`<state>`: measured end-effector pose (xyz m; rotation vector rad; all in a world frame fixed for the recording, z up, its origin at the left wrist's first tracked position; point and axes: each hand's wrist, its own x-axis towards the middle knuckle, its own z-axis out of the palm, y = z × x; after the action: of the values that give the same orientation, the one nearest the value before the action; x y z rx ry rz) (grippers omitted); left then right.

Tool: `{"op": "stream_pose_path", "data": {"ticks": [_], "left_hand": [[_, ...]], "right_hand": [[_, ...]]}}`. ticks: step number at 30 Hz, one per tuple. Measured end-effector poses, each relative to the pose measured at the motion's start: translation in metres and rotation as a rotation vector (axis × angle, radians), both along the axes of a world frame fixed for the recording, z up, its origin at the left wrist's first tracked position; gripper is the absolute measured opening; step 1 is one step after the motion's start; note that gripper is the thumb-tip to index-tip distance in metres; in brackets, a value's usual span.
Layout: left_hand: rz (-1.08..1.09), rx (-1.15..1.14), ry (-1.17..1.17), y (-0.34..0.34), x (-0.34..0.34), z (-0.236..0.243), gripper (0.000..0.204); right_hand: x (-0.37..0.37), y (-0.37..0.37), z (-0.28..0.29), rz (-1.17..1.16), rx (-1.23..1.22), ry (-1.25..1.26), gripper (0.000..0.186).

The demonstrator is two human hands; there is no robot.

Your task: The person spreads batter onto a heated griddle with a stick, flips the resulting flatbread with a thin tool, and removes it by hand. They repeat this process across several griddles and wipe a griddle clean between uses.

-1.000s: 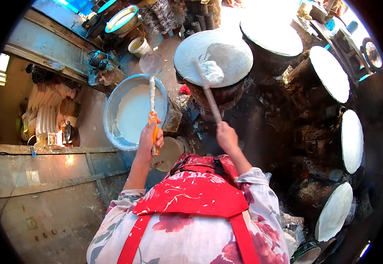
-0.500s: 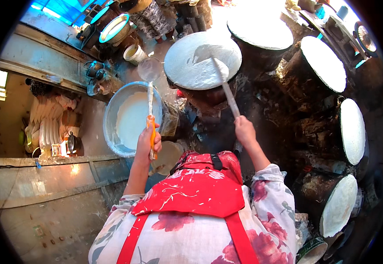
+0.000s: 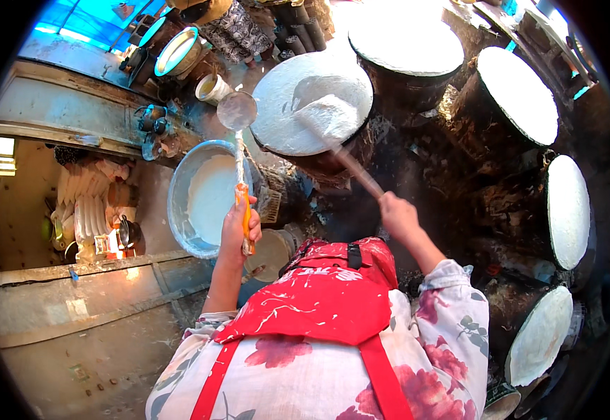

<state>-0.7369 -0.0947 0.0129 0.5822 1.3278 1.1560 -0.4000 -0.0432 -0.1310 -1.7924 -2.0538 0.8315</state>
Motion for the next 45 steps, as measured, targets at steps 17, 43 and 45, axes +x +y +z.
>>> {"op": "stream_pose_path", "data": {"ticks": [17,43,45], "left_hand": [[0.036,-0.087,-0.020,0.064,0.056,0.001,0.031],[0.216,-0.114,-0.107,0.072,0.094,0.014,0.032],[0.180,-0.106,-0.127,0.078,0.098,0.017,0.031]], "right_hand": [[0.048,0.141,0.003,0.197,0.082,-0.038,0.026],[0.039,0.229,0.018,0.015,0.138,0.002,0.011],[0.041,0.200,-0.003,-0.055,0.088,-0.098,0.010]]}}
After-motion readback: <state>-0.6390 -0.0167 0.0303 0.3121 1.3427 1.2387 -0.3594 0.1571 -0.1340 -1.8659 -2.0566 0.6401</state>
